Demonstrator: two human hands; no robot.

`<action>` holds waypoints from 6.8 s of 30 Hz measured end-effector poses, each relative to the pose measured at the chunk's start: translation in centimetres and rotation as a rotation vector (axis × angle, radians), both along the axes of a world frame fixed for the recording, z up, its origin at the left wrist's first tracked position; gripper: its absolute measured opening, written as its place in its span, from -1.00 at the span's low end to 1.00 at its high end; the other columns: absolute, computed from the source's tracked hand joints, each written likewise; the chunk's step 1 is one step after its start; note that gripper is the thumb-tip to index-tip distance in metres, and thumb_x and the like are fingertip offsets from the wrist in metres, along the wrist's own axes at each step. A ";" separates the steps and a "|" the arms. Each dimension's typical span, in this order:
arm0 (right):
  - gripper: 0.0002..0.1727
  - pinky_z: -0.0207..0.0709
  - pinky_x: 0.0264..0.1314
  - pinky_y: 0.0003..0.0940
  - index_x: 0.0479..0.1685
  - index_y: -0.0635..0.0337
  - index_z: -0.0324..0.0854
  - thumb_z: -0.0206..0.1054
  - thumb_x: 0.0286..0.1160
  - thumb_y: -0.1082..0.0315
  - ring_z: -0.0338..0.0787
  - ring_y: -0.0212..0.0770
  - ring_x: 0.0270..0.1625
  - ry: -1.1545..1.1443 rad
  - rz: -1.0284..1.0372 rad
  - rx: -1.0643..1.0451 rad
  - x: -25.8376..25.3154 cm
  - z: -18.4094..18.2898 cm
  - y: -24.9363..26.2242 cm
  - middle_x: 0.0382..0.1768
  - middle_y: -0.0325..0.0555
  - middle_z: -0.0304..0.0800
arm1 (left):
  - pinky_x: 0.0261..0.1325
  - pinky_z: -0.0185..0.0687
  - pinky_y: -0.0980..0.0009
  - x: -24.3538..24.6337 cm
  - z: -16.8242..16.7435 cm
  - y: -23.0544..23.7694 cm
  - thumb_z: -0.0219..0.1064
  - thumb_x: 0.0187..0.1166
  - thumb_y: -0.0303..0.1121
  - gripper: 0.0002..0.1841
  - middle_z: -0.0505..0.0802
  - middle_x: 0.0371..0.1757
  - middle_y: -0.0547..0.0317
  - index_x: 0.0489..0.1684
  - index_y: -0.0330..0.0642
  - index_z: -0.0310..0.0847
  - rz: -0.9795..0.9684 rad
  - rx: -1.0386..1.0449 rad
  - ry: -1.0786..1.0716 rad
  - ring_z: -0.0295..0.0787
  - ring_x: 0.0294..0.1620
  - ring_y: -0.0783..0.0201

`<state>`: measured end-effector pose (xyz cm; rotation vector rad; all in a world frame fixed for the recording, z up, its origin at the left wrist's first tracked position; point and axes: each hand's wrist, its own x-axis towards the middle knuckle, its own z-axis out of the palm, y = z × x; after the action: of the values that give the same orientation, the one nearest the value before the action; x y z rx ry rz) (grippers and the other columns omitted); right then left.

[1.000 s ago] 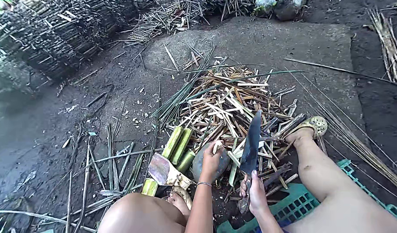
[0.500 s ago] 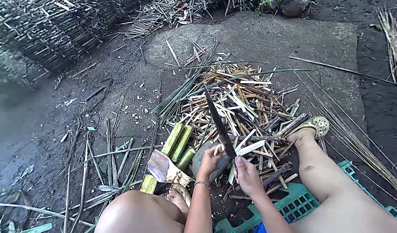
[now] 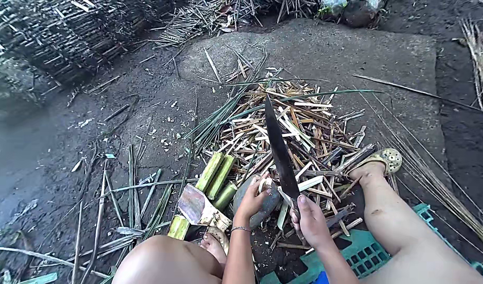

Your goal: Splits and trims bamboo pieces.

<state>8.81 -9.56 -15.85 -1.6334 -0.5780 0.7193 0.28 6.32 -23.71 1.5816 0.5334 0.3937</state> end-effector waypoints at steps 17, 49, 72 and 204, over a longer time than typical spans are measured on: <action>-0.57 0.35 -0.66 -0.66 -0.38 -0.01 0.52 -0.13 0.81 0.05 0.36 -0.64 -0.76 -0.129 -0.050 -0.050 -0.4 -0.5 1.4 -0.76 -0.59 0.32 | 0.26 0.67 0.50 1.1 -1.2 -2.0 0.34 0.57 -0.52 -0.73 0.92 0.00 0.03 0.17 -0.37 0.77 0.312 0.059 -0.051 0.84 0.01 0.50; -0.40 0.52 -0.44 -0.15 -0.05 0.35 0.63 -0.18 0.90 0.00 0.50 -0.21 -0.61 -0.067 -0.040 -0.369 0.1 -1.1 -0.4 -0.62 -0.16 0.44 | -0.28 0.59 0.50 -1.0 0.1 -1.2 0.01 0.77 -0.50 -0.62 0.73 0.30 -0.06 0.49 -0.45 0.45 0.767 -0.178 -0.096 0.70 -0.21 0.42; -0.25 0.54 0.23 0.31 0.14 0.27 0.69 -0.20 0.85 -0.23 0.79 0.24 0.17 0.036 0.234 -0.888 -2.1 -8.5 -0.6 0.00 0.27 0.81 | 0.28 0.65 0.43 1.5 0.5 -2.0 0.43 0.48 -0.51 -0.71 0.83 0.22 0.01 0.16 -0.32 0.78 0.100 0.089 -0.005 0.76 0.15 0.38; -0.56 0.63 -0.53 -0.64 -0.17 0.10 0.58 0.70 -0.03 0.47 0.79 -0.50 -0.46 0.274 -0.005 0.543 1.7 1.5 -1.3 -0.23 -0.20 0.91 | -0.48 0.53 0.71 0.0 6.7 -3.3 0.49 0.27 -0.56 -0.62 0.88 -0.30 0.46 0.10 -0.18 0.67 -0.456 -0.508 -0.114 0.63 -0.54 0.68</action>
<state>10.46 -10.83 -14.35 -1.0145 -0.5136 0.6938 0.27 3.05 -17.06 1.1325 0.1522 -0.0050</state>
